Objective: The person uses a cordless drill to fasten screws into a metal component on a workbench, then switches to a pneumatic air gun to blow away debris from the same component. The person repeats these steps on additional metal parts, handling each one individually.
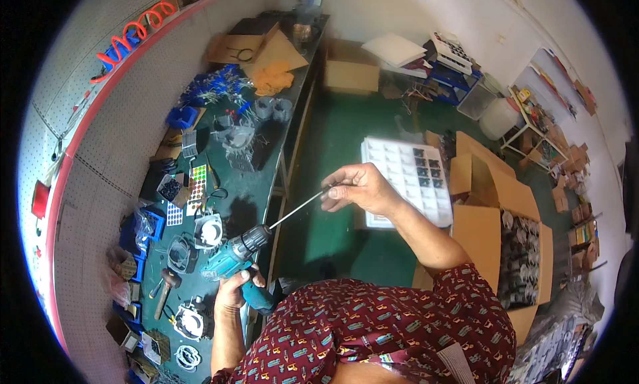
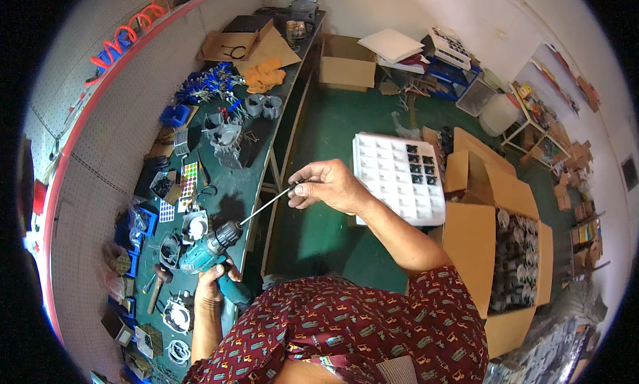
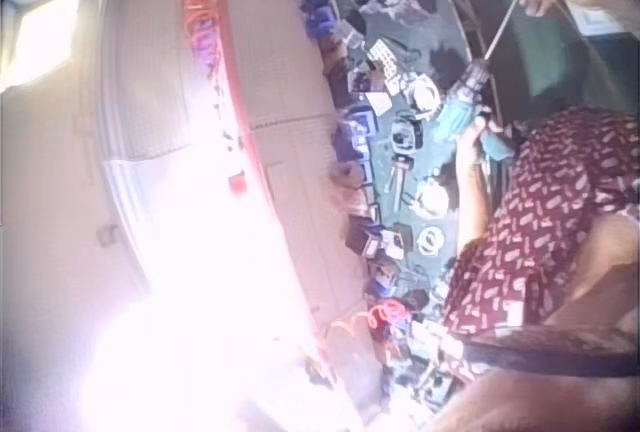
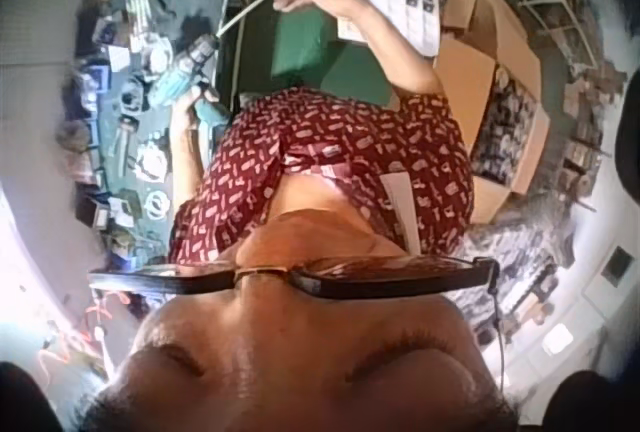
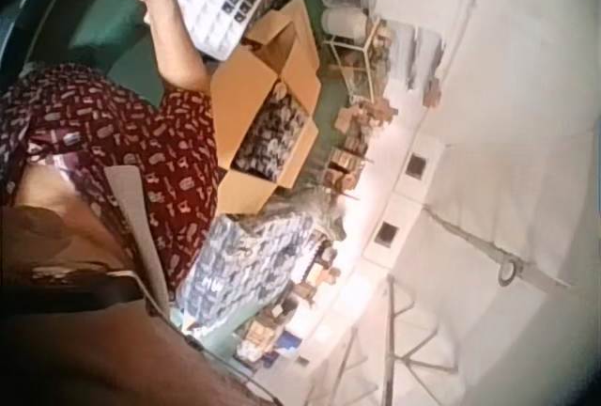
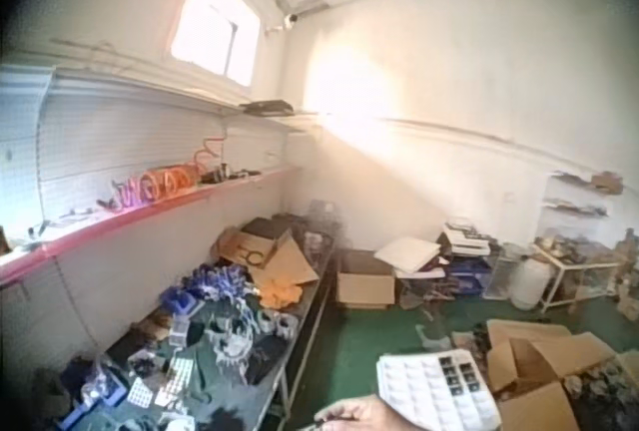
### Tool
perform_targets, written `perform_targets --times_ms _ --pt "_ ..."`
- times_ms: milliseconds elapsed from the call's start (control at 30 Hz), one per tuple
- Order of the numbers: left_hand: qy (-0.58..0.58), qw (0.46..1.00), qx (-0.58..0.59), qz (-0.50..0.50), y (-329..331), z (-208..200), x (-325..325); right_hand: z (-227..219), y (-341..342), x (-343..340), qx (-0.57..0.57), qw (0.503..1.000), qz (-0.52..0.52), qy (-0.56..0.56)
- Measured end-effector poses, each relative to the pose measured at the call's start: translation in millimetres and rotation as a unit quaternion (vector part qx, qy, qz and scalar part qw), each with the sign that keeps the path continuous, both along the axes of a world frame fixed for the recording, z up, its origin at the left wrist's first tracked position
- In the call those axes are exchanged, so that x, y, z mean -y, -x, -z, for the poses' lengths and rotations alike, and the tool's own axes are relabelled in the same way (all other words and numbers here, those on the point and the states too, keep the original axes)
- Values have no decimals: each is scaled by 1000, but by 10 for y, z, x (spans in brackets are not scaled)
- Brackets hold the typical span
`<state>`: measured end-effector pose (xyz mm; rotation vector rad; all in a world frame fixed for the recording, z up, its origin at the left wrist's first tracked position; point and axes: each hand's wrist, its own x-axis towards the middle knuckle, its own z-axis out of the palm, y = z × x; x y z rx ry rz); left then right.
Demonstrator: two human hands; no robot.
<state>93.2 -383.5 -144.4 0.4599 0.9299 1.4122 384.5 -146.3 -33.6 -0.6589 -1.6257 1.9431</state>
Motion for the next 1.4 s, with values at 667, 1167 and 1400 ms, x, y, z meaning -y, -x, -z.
perform_targets --times_ms 667,1167,1400 --pt "39 986 -93 -129 749 21 -1146 254 1441 -2154 128 970 -205 -2" --pt "262 893 -275 -242 781 -326 -1363 1310 2744 -2911 55 866 -303 -395" --pt "335 801 -470 -160 819 -1039 -2395 1856 3441 -3257 108 787 -398 -458"
